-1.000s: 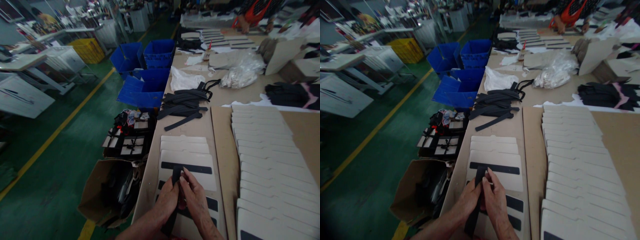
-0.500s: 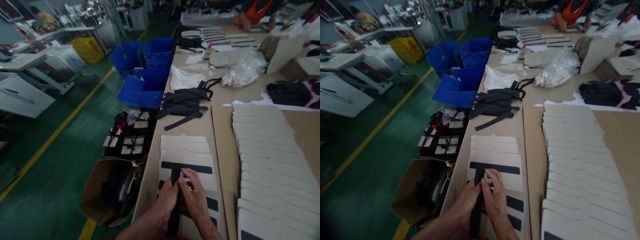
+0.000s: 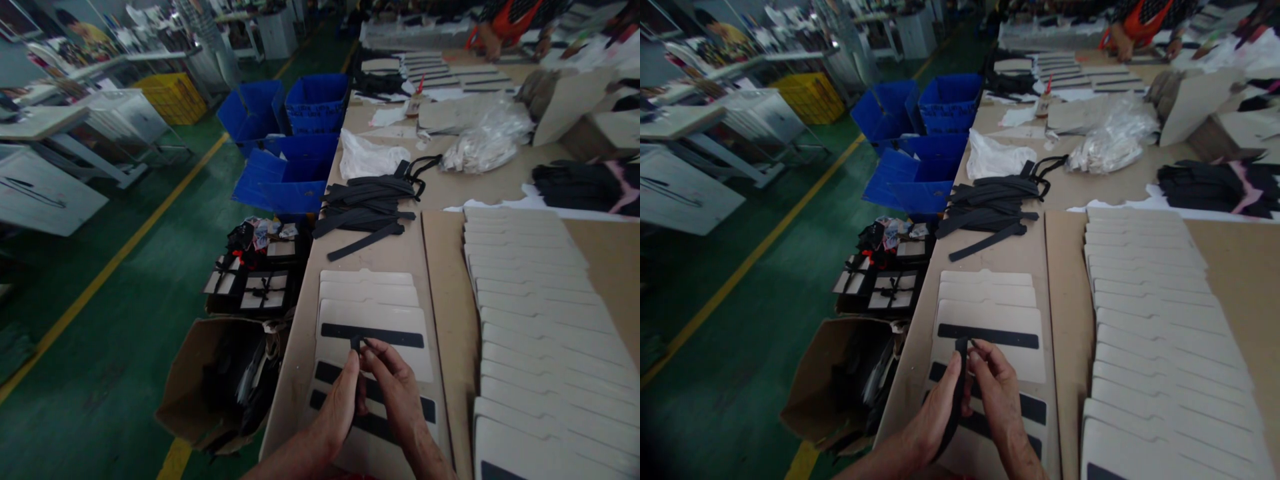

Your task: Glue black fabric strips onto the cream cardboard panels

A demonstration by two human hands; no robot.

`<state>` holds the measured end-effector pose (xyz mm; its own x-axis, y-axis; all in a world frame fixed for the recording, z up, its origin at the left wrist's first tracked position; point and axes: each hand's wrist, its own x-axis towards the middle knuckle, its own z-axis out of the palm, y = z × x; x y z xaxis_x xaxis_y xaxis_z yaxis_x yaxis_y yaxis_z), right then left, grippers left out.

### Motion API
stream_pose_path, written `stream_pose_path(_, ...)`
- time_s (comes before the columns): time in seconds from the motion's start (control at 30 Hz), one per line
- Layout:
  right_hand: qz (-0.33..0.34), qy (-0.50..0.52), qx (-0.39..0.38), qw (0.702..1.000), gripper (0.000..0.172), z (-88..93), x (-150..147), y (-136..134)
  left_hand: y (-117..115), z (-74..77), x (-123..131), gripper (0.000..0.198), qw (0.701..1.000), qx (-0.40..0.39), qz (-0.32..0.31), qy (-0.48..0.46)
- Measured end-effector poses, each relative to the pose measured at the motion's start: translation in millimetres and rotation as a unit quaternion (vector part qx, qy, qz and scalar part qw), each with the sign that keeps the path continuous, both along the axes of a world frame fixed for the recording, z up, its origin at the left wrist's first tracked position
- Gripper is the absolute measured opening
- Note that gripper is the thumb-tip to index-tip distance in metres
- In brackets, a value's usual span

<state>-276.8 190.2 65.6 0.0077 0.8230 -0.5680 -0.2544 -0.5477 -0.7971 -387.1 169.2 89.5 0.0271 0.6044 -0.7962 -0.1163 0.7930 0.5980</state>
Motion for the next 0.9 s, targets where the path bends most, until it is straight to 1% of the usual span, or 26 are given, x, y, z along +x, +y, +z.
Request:
stream_pose_path(0.07, -0.009, 0.003, 0.005, 1.0, 0.048, 0.8, 0, 0, 0, 2.0, -1, 0.075, 0.999, -0.001, -0.027, 0.019)
stream_pose_path(0.13, -0.004, 0.014, 0.008, 1.0, 0.051, 1.6, 0, 0, 0, 3.7, -2, 0.075, 0.999, -0.003, -0.038, 0.024)
stream_pose_path(0.2, 0.015, 0.012, 0.01, 1.0, 0.05, 1.6, 1, 0, -2, 4.8, -1, 0.073, 0.999, 0.002, -0.04, 0.019)
stream_pose_path(0.27, 0.028, -0.001, 0.007, 1.0, 0.049, 0.8, 1, 0, -4, 5.1, 0, 0.071, 1.0, 0.008, -0.029, 0.003)
stream_pose_path(0.33, 0.029, -0.011, 0.004, 0.999, 0.05, 0.1, 2, 0, -5, 5.4, 1, 0.069, 1.0, 0.017, -0.009, -0.011)
stream_pose_path(0.4, 0.032, -0.01, 0.004, 0.999, 0.05, 0.7, 3, 0, -5, 6.7, 1, 0.067, 0.999, 0.031, -0.005, -0.012)
stream_pose_path(0.5, 0.041, 0.014, -0.009, 0.999, 0.05, 4.6, 4, 2, -2, 10.6, -1, 0.063, 0.998, 0.059, -0.031, -0.003)
stream_pose_path(0.6, 0.055, 0.042, -0.019, 0.997, 0.048, 9.0, 8, 6, -1, 13.2, -3, 0.06, 0.997, 0.069, -0.045, -0.009)
stream_pose_path(0.73, 0.096, 0.055, -0.003, 0.994, 0.043, 10.7, 16, 13, -3, 9.1, -6, 0.059, 0.995, 0.073, -0.059, -0.017)
stream_pose_path(0.9, 0.143, 0.055, -0.001, 0.988, 0.035, 12.0, 23, 20, -6, 2.9, -8, 0.06, 0.991, 0.081, -0.108, 0.013)
